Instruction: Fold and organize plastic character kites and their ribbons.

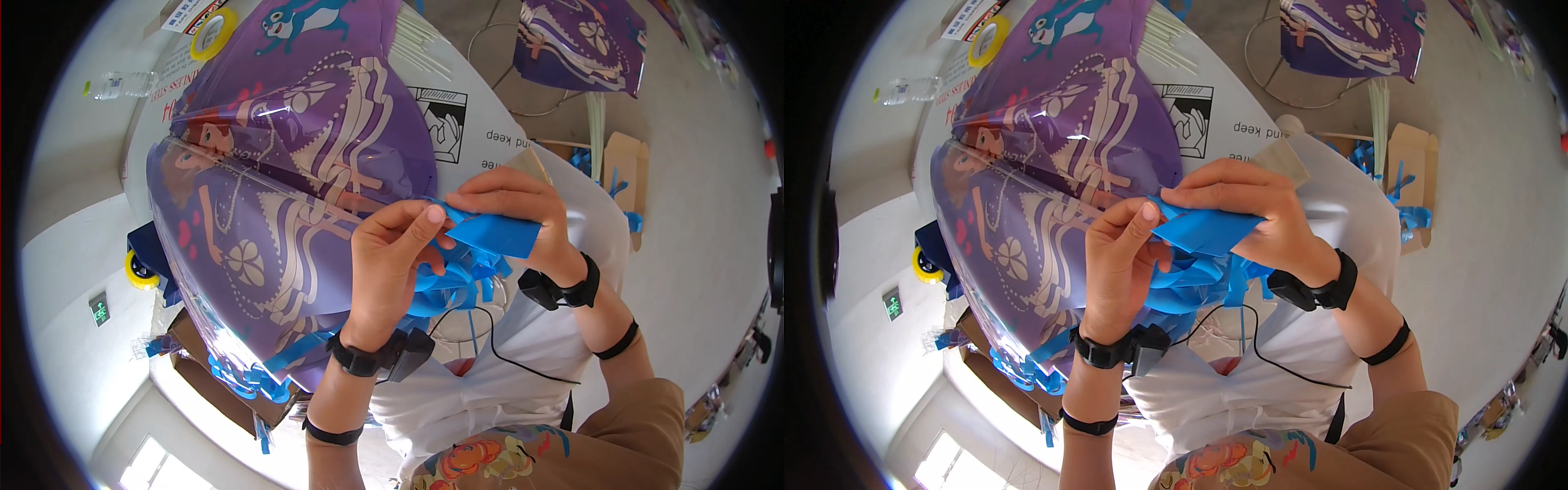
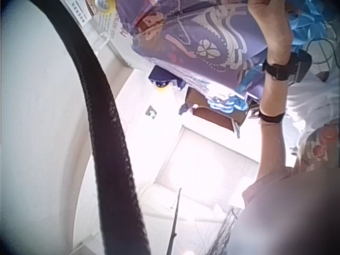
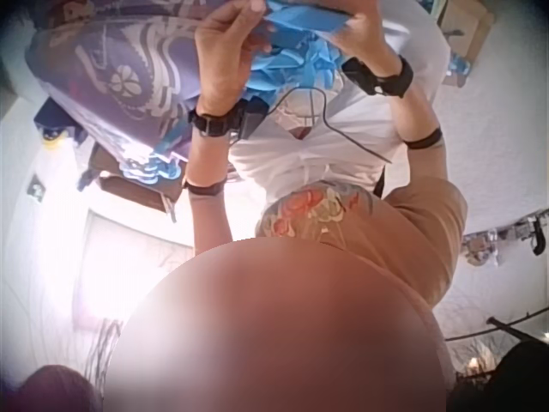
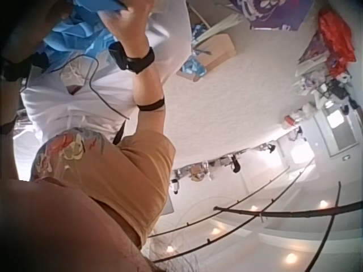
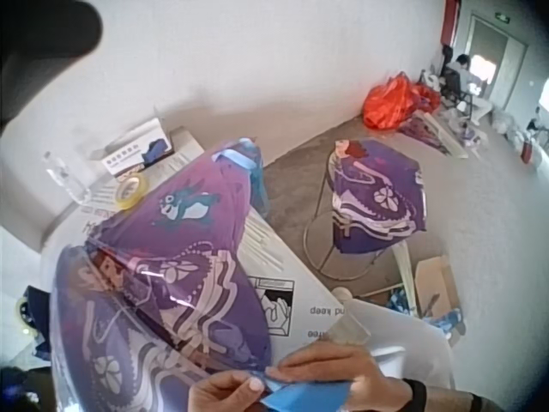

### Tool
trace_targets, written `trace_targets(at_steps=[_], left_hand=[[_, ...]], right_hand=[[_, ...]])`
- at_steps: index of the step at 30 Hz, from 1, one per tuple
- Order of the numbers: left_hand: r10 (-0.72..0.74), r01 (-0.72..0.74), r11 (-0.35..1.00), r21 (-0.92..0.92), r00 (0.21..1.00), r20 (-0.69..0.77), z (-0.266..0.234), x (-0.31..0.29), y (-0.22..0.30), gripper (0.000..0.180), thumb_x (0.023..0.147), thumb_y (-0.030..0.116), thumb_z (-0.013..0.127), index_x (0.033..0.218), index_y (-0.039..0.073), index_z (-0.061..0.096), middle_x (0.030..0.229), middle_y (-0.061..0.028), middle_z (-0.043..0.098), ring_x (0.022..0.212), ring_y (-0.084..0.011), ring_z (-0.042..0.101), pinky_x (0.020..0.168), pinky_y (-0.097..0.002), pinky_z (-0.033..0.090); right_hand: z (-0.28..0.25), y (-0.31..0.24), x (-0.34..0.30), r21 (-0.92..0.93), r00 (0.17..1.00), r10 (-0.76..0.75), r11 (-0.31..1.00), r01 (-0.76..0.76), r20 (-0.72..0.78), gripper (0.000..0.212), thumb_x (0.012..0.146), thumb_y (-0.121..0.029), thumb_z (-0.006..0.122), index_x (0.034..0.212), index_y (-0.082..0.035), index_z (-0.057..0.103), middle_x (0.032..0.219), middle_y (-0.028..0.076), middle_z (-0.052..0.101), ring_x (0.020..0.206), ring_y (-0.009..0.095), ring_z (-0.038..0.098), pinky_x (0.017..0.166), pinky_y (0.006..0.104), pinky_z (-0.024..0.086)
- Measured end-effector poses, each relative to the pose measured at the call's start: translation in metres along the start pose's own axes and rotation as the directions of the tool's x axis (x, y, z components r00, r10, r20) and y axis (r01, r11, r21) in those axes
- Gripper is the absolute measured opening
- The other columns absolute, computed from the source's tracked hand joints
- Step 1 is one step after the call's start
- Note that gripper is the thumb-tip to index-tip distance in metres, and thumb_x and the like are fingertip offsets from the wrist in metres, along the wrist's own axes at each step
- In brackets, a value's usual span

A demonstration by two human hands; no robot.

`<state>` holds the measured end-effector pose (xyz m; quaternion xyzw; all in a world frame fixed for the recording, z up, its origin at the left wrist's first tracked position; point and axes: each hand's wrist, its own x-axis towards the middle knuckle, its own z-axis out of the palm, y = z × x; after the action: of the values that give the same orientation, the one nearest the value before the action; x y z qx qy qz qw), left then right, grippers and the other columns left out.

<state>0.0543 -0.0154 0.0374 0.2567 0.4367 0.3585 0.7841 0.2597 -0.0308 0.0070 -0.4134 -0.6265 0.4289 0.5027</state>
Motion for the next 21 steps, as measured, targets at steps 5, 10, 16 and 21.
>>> trace_targets(at_steps=[5, 10, 16, 21], left_hand=[[0.013, -0.013, 1.0, -0.006, 1.0, -0.006, 0.001, 0.0, 0.001, 0.019, 0.099, 0.017, 0.07, 0.104, -0.002, 0.071, 0.094, -0.0096, 0.073, 0.079, -0.0126, 0.067, 0.055, -0.0228, 0.052], [0.026, -0.026, 1.0, -0.003, 0.999, -0.036, 0.005, 0.003, -0.001, 0.017, 0.098, 0.015, 0.07, 0.104, -0.001, 0.072, 0.092, -0.0087, 0.073, 0.077, -0.0113, 0.066, 0.055, -0.022, 0.05], [0.139, -0.094, 0.929, 0.357, 0.985, -0.103, 0.014, 0.001, -0.006, 0.013, 0.096, 0.011, 0.072, 0.094, -0.001, 0.069, 0.081, -0.0012, 0.068, 0.068, -0.003, 0.057, 0.055, -0.0177, 0.041], [0.014, 0.062, 0.84, 0.539, 0.991, -0.135, 0.013, -0.012, -0.003, 0.014, 0.089, 0.009, 0.073, 0.083, 0.0, 0.066, 0.073, 0.003, 0.061, 0.065, 0.0, 0.048, 0.055, -0.0183, 0.034]], right_hand=[[0.002, -0.002, 0.002, 0.053, 1.0, 0.024, 0.998, -0.024, 0.0, 0.041, 0.076, 0.0, 0.077, 0.116, -0.005, 0.077, 0.111, 0.011, 0.072, 0.098, 0.025, 0.07, 0.085, 0.0321, 0.054], [-0.001, 0.002, 0.001, 0.066, 1.0, 0.013, 0.998, -0.013, 0.004, 0.04, 0.076, -0.003, 0.08, 0.116, -0.004, 0.075, 0.109, 0.01, 0.072, 0.096, 0.024, 0.07, 0.084, 0.0315, 0.054], [-0.001, -0.005, -0.004, 0.259, 0.829, 0.557, 0.794, -0.55, 0.053, 0.034, 0.079, 0.001, 0.077, 0.113, -0.002, 0.073, 0.105, 0.009, 0.072, 0.091, 0.016, 0.068, 0.074, 0.0266, 0.053], [-0.017, 0.006, 0.006, -0.121, 0.873, 0.331, 0.911, -0.395, -0.359, 0.034, 0.081, -0.002, 0.077, 0.115, -0.005, 0.072, 0.105, 0.006, 0.072, 0.085, 0.008, 0.065, 0.067, 0.0223, 0.05]])
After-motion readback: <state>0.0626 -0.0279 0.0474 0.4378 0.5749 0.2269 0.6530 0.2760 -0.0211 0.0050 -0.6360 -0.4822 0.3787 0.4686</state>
